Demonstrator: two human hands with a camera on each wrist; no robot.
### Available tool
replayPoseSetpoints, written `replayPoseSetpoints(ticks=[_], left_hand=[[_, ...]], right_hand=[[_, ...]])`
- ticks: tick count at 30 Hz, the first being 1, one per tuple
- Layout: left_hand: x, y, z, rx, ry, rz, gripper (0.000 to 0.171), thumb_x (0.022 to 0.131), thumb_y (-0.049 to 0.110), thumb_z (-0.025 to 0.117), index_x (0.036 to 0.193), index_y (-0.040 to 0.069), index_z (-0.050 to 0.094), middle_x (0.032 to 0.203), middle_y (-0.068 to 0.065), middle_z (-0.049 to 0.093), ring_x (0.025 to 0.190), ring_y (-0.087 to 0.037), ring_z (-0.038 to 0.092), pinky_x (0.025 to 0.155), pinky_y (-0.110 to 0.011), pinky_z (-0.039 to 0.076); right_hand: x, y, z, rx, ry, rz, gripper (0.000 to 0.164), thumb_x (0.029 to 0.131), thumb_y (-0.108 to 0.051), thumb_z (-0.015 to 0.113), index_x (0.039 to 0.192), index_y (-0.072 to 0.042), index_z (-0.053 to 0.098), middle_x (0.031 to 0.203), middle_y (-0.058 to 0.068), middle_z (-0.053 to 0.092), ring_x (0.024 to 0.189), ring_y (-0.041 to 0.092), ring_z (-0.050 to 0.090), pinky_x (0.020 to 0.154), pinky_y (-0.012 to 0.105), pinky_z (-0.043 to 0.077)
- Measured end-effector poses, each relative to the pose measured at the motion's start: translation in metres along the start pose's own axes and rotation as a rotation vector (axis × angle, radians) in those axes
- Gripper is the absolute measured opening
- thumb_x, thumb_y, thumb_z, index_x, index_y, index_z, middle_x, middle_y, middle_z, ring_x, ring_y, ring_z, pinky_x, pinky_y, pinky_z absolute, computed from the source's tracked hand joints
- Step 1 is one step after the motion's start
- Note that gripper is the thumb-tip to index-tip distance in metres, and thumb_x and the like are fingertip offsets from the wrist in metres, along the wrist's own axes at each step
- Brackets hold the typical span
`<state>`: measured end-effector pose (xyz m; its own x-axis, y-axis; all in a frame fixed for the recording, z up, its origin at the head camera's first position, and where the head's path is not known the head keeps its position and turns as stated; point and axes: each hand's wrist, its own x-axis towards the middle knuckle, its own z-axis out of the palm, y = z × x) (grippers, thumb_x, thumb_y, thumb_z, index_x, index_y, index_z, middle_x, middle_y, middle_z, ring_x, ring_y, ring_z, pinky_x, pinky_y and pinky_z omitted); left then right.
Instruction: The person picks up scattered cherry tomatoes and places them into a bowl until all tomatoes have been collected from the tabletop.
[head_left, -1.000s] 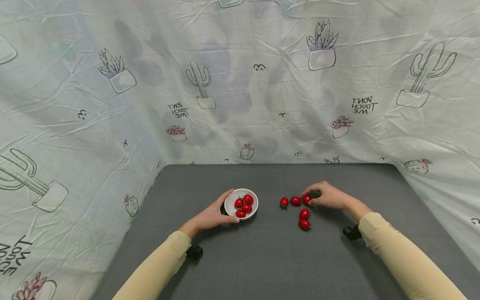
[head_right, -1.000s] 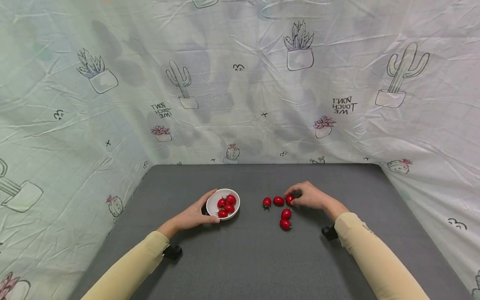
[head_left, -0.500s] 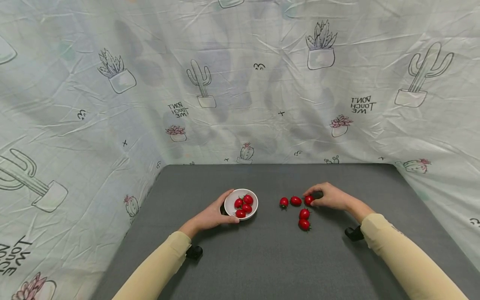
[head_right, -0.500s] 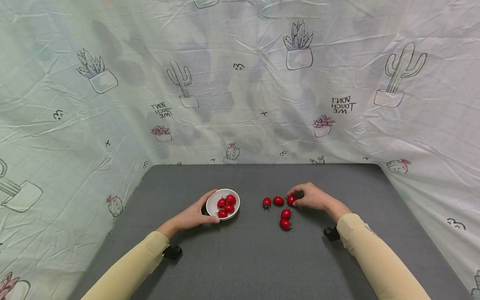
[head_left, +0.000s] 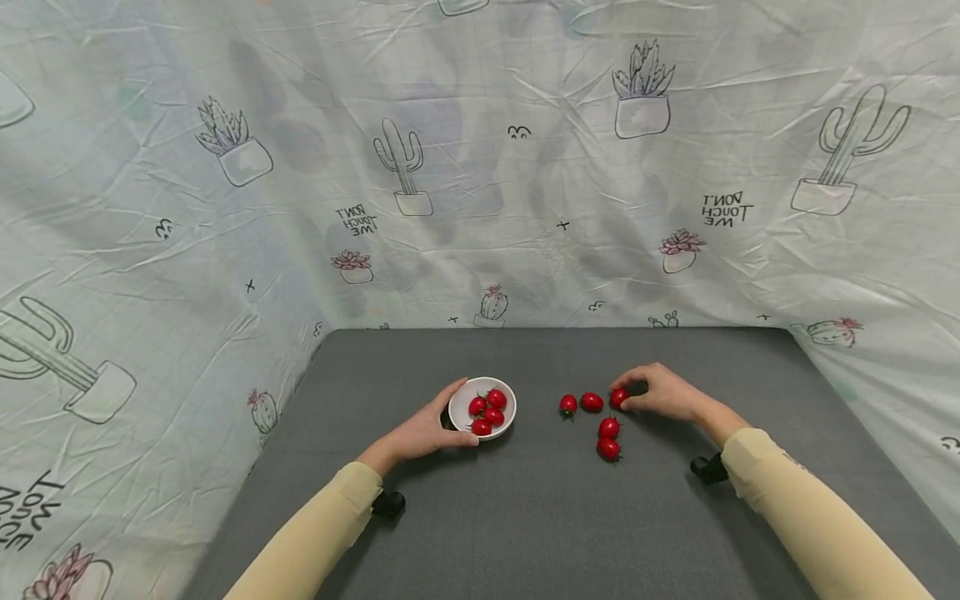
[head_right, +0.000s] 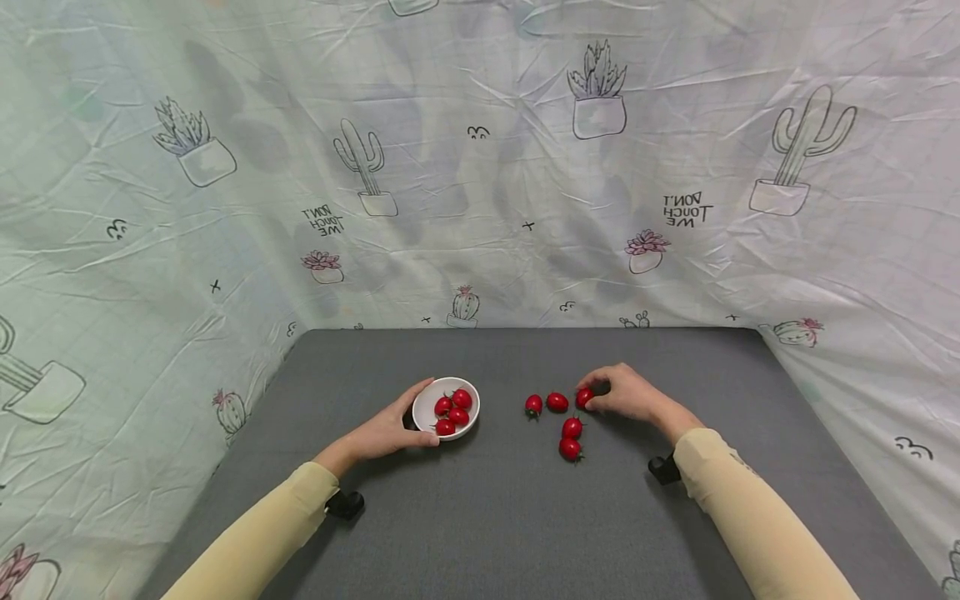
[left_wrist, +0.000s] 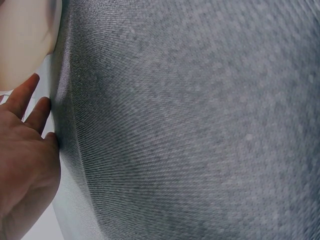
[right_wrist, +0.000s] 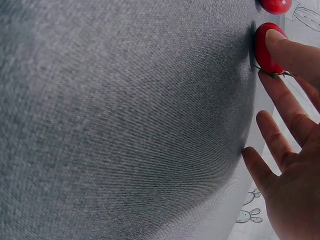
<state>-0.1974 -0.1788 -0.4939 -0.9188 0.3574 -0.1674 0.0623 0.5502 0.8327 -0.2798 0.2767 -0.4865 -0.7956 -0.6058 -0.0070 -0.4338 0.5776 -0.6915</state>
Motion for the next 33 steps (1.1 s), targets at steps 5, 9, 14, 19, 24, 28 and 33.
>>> replayPoseSetpoints(ticks=[5, 9, 14, 19, 24, 28, 33], left_hand=[[0.0, 0.001, 0.0, 0.001, -0.002, 0.006, 0.111, 0.08, 0.047, 0.088, 0.165, 0.025, 0.019, 0.164, -0.002, 0.028, 0.15, -0.024, 0.027, 0.118, -0.055, 0.024], [-0.001, 0.002, -0.001, -0.007, -0.001, 0.011, 0.109, 0.081, 0.045, 0.087, 0.165, 0.026, 0.02, 0.165, -0.003, 0.028, 0.151, -0.025, 0.026, 0.118, -0.056, 0.023], [-0.002, 0.001, 0.0, -0.014, 0.007, 0.02, 0.106, 0.082, 0.039, 0.087, 0.165, 0.024, 0.022, 0.164, -0.005, 0.03, 0.15, -0.027, 0.028, 0.117, -0.058, 0.025], [0.001, 0.0, 0.002, -0.032, 0.02, 0.011, 0.106, 0.083, 0.029, 0.087, 0.165, 0.017, 0.022, 0.164, -0.009, 0.03, 0.149, -0.031, 0.028, 0.116, -0.061, 0.024], [0.001, 0.002, 0.002, -0.031, 0.026, 0.007, 0.106, 0.083, 0.025, 0.087, 0.164, 0.013, 0.021, 0.163, -0.013, 0.03, 0.149, -0.034, 0.028, 0.116, -0.062, 0.023], [-0.001, 0.001, 0.001, -0.021, 0.02, 0.02, 0.105, 0.083, 0.031, 0.088, 0.164, 0.02, 0.023, 0.163, -0.008, 0.031, 0.149, -0.03, 0.029, 0.116, -0.06, 0.024], [-0.001, 0.0, -0.001, -0.01, 0.008, 0.019, 0.106, 0.082, 0.041, 0.088, 0.164, 0.026, 0.023, 0.164, -0.003, 0.03, 0.15, -0.025, 0.028, 0.117, -0.057, 0.025]], right_hand=[[0.002, 0.0, -0.002, -0.021, 0.024, 0.008, 0.029, 0.092, -0.015, 0.078, 0.12, -0.006, 0.074, 0.115, 0.004, 0.072, 0.107, 0.025, 0.062, 0.088, 0.044, 0.05], [0.007, -0.005, -0.006, -0.031, 0.059, -0.002, 0.032, 0.093, -0.018, 0.078, 0.121, -0.005, 0.074, 0.114, 0.004, 0.071, 0.108, 0.025, 0.062, 0.089, 0.048, 0.049], [0.015, -0.016, -0.01, -0.042, 0.109, -0.024, 0.034, 0.093, -0.021, 0.079, 0.123, -0.006, 0.073, 0.116, 0.003, 0.07, 0.114, 0.029, 0.058, 0.097, 0.059, 0.044], [0.025, -0.035, -0.011, -0.045, 0.132, -0.038, 0.034, 0.094, -0.024, 0.078, 0.124, -0.01, 0.074, 0.118, 0.002, 0.069, 0.121, 0.031, 0.05, 0.101, 0.061, 0.036], [0.038, -0.054, -0.007, 0.014, 0.105, -0.095, 0.032, 0.094, -0.02, 0.078, 0.124, -0.011, 0.074, 0.118, 0.0, 0.069, 0.118, 0.027, 0.055, 0.101, 0.061, 0.041], [0.051, -0.068, 0.0, 0.044, 0.087, -0.126, 0.031, 0.094, -0.019, 0.078, 0.124, -0.01, 0.074, 0.116, -0.001, 0.069, 0.114, 0.026, 0.058, 0.098, 0.058, 0.044], [0.065, -0.085, 0.011, 0.037, 0.073, -0.11, 0.032, 0.094, -0.023, 0.078, 0.124, -0.012, 0.075, 0.117, -0.003, 0.067, 0.117, 0.024, 0.051, 0.1, 0.057, 0.041]])
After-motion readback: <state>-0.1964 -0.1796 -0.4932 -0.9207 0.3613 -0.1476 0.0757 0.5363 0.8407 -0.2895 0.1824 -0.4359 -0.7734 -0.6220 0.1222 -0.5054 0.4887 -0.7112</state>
